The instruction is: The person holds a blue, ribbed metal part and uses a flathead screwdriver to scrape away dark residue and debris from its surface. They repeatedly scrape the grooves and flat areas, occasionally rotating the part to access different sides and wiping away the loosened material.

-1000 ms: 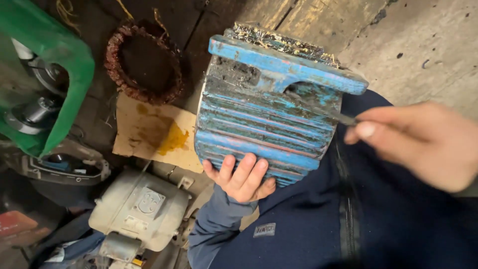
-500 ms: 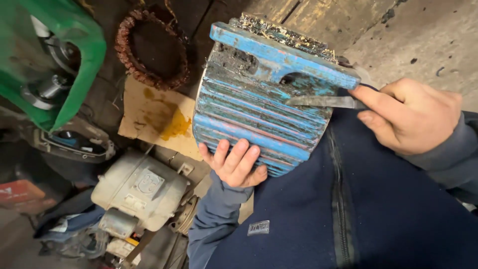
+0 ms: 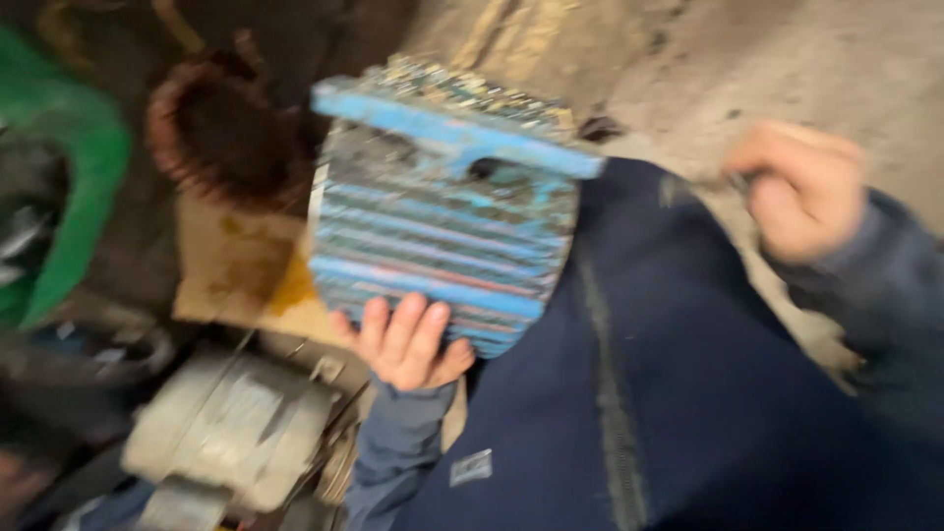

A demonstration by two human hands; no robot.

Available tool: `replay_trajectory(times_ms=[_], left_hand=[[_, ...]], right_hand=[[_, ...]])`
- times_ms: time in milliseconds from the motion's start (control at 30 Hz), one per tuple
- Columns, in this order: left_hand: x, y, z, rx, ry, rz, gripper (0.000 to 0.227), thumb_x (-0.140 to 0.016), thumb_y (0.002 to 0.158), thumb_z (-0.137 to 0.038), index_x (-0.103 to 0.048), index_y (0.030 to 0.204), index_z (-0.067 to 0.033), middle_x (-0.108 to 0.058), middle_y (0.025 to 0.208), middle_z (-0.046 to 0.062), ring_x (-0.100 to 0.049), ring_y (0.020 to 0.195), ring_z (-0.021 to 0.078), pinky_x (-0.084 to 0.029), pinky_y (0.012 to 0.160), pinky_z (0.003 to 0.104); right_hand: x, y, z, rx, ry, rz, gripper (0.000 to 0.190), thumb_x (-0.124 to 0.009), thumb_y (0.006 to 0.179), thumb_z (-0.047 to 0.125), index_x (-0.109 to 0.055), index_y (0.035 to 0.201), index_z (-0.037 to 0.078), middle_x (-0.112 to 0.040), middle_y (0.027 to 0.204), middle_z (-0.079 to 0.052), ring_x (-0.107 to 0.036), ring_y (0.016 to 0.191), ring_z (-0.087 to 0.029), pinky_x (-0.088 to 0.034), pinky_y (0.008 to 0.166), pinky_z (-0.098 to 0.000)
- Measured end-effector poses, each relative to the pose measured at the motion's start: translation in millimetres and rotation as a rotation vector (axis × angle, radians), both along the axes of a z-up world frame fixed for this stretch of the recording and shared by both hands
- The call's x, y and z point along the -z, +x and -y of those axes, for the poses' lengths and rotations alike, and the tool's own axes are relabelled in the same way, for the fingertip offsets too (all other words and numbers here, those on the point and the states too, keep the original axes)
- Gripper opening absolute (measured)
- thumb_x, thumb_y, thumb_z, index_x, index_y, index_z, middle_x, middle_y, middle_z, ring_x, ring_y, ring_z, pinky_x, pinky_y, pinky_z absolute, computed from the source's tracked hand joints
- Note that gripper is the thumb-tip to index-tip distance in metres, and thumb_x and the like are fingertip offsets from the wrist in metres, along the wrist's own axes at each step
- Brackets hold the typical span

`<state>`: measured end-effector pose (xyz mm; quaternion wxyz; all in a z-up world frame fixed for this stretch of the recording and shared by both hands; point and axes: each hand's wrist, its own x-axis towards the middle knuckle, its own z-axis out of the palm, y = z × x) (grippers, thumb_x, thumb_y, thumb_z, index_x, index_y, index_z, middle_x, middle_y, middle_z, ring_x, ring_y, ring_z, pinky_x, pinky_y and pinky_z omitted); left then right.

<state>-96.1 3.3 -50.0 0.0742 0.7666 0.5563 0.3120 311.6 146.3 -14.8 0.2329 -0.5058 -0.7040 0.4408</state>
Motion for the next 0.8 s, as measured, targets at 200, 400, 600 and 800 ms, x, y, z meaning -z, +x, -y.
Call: replay_trajectory(times_ms=[200,400,600,800], left_hand=[[0,-2,-1,-0.001,-0.015,-0.018,0.042,-0.058,0.105,-0.044,-0.069,0.132,-0.0132,-0.057,0.149,0.006,-0.035,0.154,0.0299,-0.009,0.128,0.064],[2,-1,3,-0.034,-0.032,-0.039,0.043,-0.057,0.105,-0.044,-0.069,0.131,-0.0130,-0.058,0.149,0.007,-0.036,0.153,0.0309,-0.010,0.127,0.067],[5,-4,2,-0.038,0.001,-0.034,0.043,-0.056,0.106,-0.045,-0.068,0.128,-0.0112,-0.057,0.149,0.007,-0.035,0.154,0.0321,-0.008,0.125,0.069],[8,-2,3,-0.042,0.040,-0.045,0.047,-0.052,0.105,-0.050,-0.068,0.127,-0.0119,-0.058,0.147,0.007,-0.033,0.153,0.0299,-0.007,0.126,0.069]], right_hand=[[216,38,20,0.379,-0.091,-0.078,0.018,-0.054,0.112,0.020,-0.057,0.113,0.002,-0.061,0.089,-0.002,-0.058,0.080,-0.010,-0.049,0.073,-0.0282],[275,-6,33,0.293,-0.052,-0.125,0.014,-0.060,0.110,0.018,-0.058,0.107,0.004,-0.058,0.078,-0.005,-0.055,0.072,-0.012,-0.048,0.067,-0.0309],[334,13,36,0.370,-0.063,-0.051,0.024,-0.058,0.111,0.024,-0.062,0.096,0.005,-0.066,0.077,-0.010,-0.066,0.069,-0.020,-0.050,0.065,-0.0329],[432,124,146,0.288,-0.030,0.346,0.032,-0.061,0.106,0.035,-0.071,0.109,0.004,-0.072,0.086,-0.018,-0.069,0.080,-0.040,-0.053,0.070,-0.0446]])
